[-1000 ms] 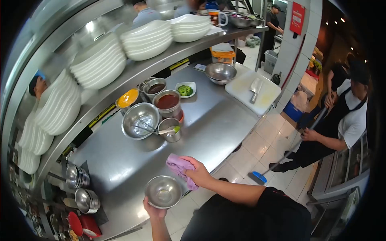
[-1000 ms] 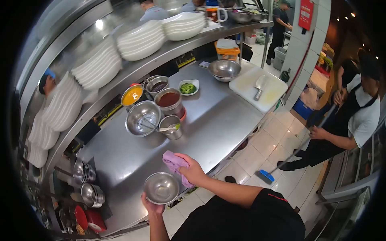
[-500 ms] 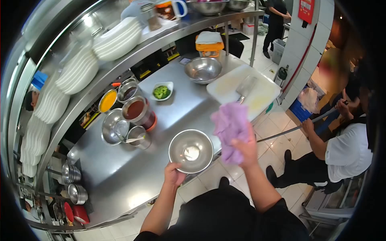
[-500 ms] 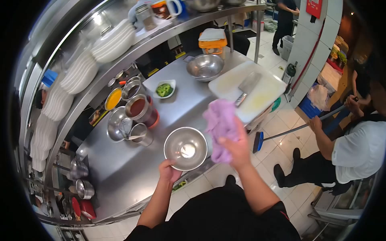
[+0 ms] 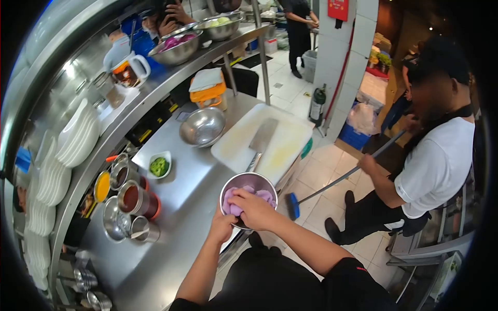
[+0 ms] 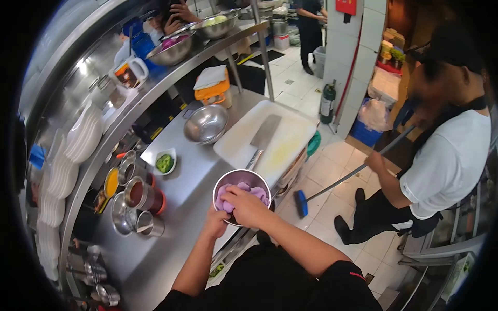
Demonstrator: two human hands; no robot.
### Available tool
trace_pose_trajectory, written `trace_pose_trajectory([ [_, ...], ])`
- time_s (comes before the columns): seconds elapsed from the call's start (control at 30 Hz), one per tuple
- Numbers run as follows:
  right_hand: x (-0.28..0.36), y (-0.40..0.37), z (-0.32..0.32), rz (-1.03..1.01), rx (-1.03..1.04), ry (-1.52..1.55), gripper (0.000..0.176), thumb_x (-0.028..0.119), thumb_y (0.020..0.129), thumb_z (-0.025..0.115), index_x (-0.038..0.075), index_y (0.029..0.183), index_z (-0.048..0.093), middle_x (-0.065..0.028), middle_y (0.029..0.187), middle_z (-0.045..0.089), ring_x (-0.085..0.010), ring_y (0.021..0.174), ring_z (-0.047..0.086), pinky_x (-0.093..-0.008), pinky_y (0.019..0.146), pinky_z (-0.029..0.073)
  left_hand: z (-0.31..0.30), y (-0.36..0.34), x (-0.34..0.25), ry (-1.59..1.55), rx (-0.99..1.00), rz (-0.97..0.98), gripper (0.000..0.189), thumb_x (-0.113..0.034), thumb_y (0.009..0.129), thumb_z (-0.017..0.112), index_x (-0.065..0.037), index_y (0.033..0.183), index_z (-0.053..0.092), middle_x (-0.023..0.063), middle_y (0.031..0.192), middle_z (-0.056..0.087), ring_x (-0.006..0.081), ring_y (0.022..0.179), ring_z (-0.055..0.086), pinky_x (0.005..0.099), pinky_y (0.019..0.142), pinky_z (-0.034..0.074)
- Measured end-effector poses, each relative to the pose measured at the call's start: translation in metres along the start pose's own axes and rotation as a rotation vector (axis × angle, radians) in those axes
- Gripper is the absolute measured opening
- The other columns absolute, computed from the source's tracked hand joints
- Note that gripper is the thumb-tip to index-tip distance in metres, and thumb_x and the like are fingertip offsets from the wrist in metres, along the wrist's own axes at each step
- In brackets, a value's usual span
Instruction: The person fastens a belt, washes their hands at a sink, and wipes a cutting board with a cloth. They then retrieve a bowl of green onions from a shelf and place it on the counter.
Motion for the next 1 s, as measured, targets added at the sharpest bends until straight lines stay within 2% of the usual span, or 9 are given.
trace_pose_trajectory([
  [0.1,-0.013,0.020,-0.022,-0.165,0.206,-0.200,0.027,0.001,0.068,0.052,0.010,0.091,0.061,-0.0067,0.107,0.056,-0.0287,0.093,0.056,-0.0402,0.073,0.046,0.014,0.027,-0.025,0.053,0.154,0.000,0.089,0.010,0.051,0.041,-0.009,0.137,0.027,0.0098,0.124,0.045,0.0231,0.115,0.045,0.0289,0.093,0.039],
  [0.27,-0.032,0.060,-0.064,-0.190,0.501,-0.472,0.016,0.009,0.068,0.056,0.014,0.079,0.067,-0.0018,0.091,0.058,-0.0247,0.086,0.059,-0.0385,0.068,0.047,0.035,0.079,-0.035,0.159,0.200,0.001,0.088,0.010,0.052,0.040,-0.009,0.137,0.029,0.0105,0.125,0.045,0.0215,0.114,0.046,0.0271,0.092,0.039],
  [0.37,-0.039,0.087,-0.099,-0.231,0.213,-0.543,0.016,0.011,0.068,0.057,0.015,0.080,0.067,-0.0020,0.090,0.058,-0.0237,0.085,0.058,-0.0375,0.072,0.048,0.051,0.110,-0.049,0.157,0.089,-0.137,0.085,0.011,0.053,0.039,-0.008,0.136,0.030,0.0112,0.126,0.044,0.0218,0.116,0.045,0.0267,0.093,0.038],
  [0.4,-0.045,0.094,-0.104,-0.227,0.217,-0.537,0.016,0.011,0.068,0.057,0.015,0.080,0.067,-0.0020,0.090,0.058,-0.0237,0.085,0.058,-0.0375,0.072,0.048,0.053,0.122,-0.048,0.142,0.098,-0.081,0.084,0.011,0.054,0.038,-0.008,0.136,0.031,0.0117,0.126,0.044,0.0222,0.117,0.044,0.0270,0.094,0.037],
  [0.6,-0.116,0.129,-0.103,0.013,-0.349,-0.525,0.026,0.006,0.070,0.055,0.011,0.094,0.064,-0.0067,0.097,0.058,-0.0278,0.086,0.058,-0.0387,0.075,0.048,0.077,0.194,-0.047,0.277,0.097,0.214,0.082,0.013,0.056,0.034,-0.005,0.136,0.031,0.0140,0.128,0.043,0.0246,0.123,0.039,0.0296,0.102,0.030],
  [0.7,-0.157,0.151,-0.118,0.072,-0.341,-0.333,0.029,0.004,0.071,0.052,0.009,0.098,0.063,-0.0084,0.099,0.058,-0.0297,0.089,0.057,-0.0398,0.076,0.047,0.102,0.235,-0.054,0.549,0.072,0.429,0.063,0.009,0.073,0.037,-0.004,0.135,0.034,0.0160,0.130,0.043,0.0259,0.124,0.038,0.0332,0.104,0.028],
  [0.8,-0.199,0.172,-0.149,0.003,-0.274,-0.231,0.037,-0.003,0.067,0.049,0.006,0.101,0.061,-0.0128,0.107,0.056,-0.0332,0.094,0.055,-0.0401,0.081,0.046,0.130,0.291,-0.063,0.709,0.155,0.478,0.055,0.005,0.080,0.036,-0.003,0.134,0.035,0.0174,0.129,0.045,0.0265,0.123,0.040,0.0338,0.103,0.029],
  [0.87,-0.232,0.187,-0.175,-0.076,-0.289,-0.252,0.034,0.001,0.068,0.050,0.008,0.099,0.062,-0.0103,0.104,0.057,-0.0313,0.093,0.056,-0.0410,0.079,0.046,0.154,0.333,-0.069,0.790,0.138,0.499,0.056,0.007,0.078,0.037,-0.006,0.133,0.038,0.0194,0.126,0.047,0.0298,0.121,0.043,0.0342,0.102,0.031],
  [1.0,-0.278,0.220,-0.231,-0.240,-0.283,-0.387,0.028,0.007,0.068,0.054,0.012,0.094,0.065,-0.0052,0.100,0.060,-0.0277,0.091,0.057,-0.0440,0.079,0.046,0.211,0.394,-0.096,1.116,0.326,0.584,0.061,0.009,0.075,0.040,-0.015,0.130,0.044,0.0211,0.125,0.045,0.0362,0.114,0.046,0.0360,0.095,0.038],
])
Point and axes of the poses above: each hand's wrist, its own y-axis towards the middle knuckle, its own z-axis out of the palm, x = y × z, the point moved 1 cm from there along y, towards the middle knuckle
